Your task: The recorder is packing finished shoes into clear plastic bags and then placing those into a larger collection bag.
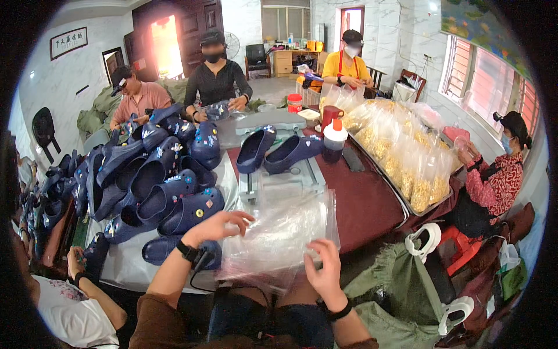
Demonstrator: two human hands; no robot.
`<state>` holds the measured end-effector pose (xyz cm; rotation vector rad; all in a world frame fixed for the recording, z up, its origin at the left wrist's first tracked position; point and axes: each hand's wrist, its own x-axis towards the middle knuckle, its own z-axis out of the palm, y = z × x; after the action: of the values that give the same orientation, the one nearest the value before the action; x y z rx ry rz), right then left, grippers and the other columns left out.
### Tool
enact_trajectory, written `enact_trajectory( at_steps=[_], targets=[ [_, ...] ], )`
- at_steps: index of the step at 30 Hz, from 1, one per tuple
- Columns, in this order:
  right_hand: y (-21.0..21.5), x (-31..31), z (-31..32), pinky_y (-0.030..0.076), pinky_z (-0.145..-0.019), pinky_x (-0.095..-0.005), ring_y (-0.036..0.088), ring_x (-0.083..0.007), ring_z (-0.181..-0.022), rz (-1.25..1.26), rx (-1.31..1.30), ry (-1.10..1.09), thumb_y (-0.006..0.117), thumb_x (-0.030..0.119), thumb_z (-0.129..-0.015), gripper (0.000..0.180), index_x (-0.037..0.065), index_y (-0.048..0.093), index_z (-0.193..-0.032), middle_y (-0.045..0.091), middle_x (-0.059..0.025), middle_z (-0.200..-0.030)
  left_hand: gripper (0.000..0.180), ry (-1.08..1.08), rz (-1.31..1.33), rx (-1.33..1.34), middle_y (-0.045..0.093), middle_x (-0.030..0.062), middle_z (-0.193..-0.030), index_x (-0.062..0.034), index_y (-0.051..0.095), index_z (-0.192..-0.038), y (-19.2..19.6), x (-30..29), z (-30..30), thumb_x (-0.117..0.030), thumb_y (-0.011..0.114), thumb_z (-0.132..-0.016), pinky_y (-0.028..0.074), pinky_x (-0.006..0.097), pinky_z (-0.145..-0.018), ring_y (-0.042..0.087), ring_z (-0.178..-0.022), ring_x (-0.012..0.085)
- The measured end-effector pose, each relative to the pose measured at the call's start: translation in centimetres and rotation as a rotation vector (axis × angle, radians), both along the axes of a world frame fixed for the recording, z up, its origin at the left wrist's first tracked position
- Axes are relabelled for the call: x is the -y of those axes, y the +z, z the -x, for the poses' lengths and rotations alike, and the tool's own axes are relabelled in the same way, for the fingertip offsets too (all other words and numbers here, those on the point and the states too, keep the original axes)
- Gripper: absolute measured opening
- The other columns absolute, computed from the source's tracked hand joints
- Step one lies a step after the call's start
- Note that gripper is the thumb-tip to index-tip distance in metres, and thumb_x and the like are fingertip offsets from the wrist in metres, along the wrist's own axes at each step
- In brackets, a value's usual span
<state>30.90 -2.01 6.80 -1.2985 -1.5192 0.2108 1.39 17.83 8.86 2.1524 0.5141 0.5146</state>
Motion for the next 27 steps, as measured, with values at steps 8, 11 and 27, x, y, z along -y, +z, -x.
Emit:
enact_trajectory(
  at_steps=[8,11,27],
  targets=[
    [1.0,-2.4,2.9,0.034,-0.115,-0.0499,0.042,-0.0404,-0.138,-0.013,0.398,-0.028,0.065,-0.003,-0.071,0.079,0.007,0.045,-0.147,0.05,-0.0197,-0.144,0.025,0.072,-0.27,-0.202,0.061,0.0241,-0.135,-0.0046,0.066,-0.103,-3.4,8.4,0.5,-0.011,0.068,-0.079,0.047,0.046,-0.1,0.06,-0.12,0.0394],
    [0.2,-2.3,2.7,0.034,-0.115,-0.049,0.044,-0.0408,-0.137,0.067,0.597,0.104,0.064,0.001,-0.071,0.076,0.007,0.047,-0.145,0.052,-0.0196,-0.142,0.059,0.188,-0.1,-0.291,0.061,0.0268,-0.133,-0.0062,0.059,-0.133,-3.8,10.8,-0.2,-0.03,0.076,-0.082,0.047,0.048,-0.099,0.059,-0.122,0.0404],
    [3.7,-10.1,1.5,0.05,-0.096,-0.0435,0.061,-0.0372,-0.111,0.112,0.392,0.186,0.077,0.025,-0.083,0.039,0.003,0.068,-0.115,0.067,-0.0167,-0.115,0.081,0.211,-0.477,-0.289,0.034,0.0235,-0.16,-0.0057,0.059,-0.136,-9.2,11.8,-4.1,-0.063,0.073,-0.081,0.028,0.053,-0.12,0.032,-0.149,0.0414]
  ],
)
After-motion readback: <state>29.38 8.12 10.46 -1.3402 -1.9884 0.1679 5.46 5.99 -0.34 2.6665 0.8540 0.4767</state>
